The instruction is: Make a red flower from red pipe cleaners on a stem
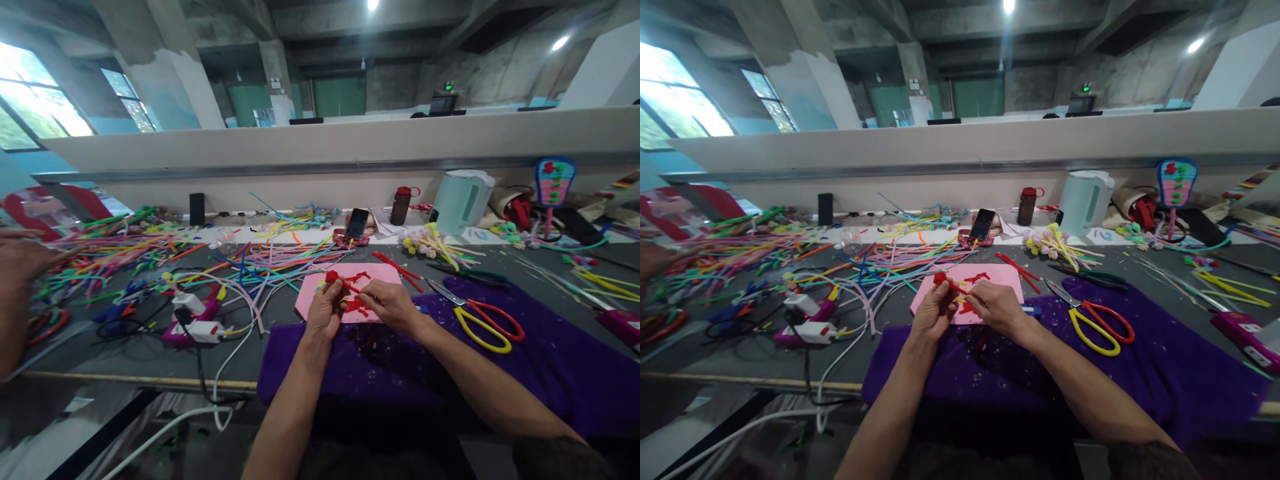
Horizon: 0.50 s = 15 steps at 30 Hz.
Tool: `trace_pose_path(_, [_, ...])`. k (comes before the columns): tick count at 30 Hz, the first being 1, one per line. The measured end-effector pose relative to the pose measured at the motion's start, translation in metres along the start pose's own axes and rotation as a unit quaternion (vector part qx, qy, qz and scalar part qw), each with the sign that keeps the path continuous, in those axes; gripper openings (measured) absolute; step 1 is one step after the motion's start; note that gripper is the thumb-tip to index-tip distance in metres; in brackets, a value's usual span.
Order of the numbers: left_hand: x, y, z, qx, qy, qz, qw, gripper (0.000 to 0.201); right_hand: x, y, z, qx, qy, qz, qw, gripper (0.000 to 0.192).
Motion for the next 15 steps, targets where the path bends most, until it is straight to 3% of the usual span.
trace_pose_path(7, [0.003,0.004,-0.005,-0.022,0.007,0.012,1.000,0.027,-0.001,-0.003,0.002,0.008,-0.041,-0.031,0.999,0.019])
trace_pose_path(15, [0.004,0.004,-0.007,-0.014,0.024,0.011,1.000,0.022,-0.002,-0.008,0.003,0.075,-0.076,-0.015,0.994,0.020])
Point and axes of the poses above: each hand's wrist, its own x-axis towards the middle knuckle, its own z-axis out of the palm, y = z × x, the point moved 1 cm from there along x, towards the middle knuckle, and after that the axes turned 11 degrees about -x, right-handed, at the moved point
